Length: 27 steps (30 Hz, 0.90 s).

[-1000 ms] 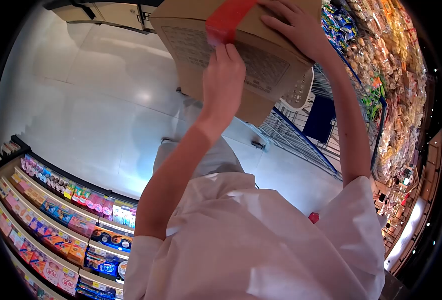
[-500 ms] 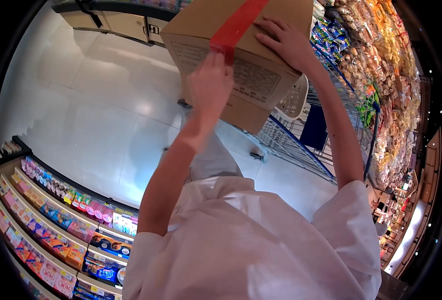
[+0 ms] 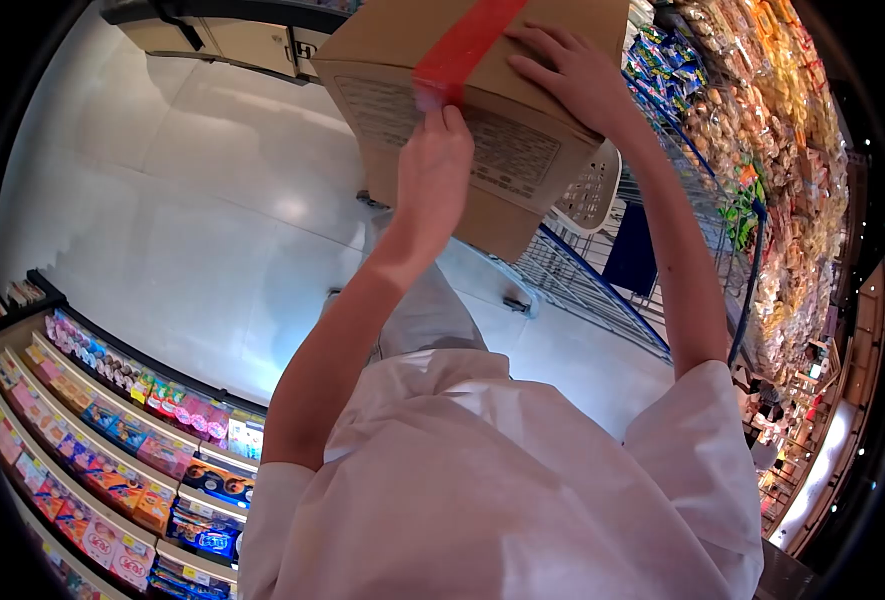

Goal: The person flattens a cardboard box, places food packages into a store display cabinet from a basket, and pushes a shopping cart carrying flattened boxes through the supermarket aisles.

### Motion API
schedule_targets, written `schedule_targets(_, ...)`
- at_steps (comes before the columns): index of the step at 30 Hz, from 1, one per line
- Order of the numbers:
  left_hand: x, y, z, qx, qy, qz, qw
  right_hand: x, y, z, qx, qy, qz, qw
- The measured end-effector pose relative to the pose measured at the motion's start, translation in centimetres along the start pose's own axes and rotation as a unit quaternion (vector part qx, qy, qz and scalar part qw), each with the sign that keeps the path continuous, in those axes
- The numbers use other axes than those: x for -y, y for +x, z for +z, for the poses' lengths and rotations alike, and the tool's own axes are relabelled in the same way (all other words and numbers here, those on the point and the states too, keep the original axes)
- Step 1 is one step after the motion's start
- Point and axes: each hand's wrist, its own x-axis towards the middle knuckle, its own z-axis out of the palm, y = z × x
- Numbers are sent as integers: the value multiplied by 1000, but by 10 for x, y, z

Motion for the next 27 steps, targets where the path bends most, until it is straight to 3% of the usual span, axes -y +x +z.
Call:
schedule_targets(1,-3,0,0,4,22,1,1000,-2,0,2,-10,-25,-34,999)
schedule_targets(5,-10,1,4,26,109,16,994,-10,1,16,3,-22,1,1000)
schedule_targets(13,10,-1,19,-126,69,13,989,-4,2,13,-10,10,35,999)
schedule_targets(16,31,2,-11,-83,39,-66,994,7,1,5,-14,10,82,996)
schedule_targets(19,35,-2,-15,-47,-54,-17,997,9,1,7,-25,15,93,995)
schedule_targets(27,10,-4,6,-17,-15,-40,999,10,1,3,-10,13,96,995)
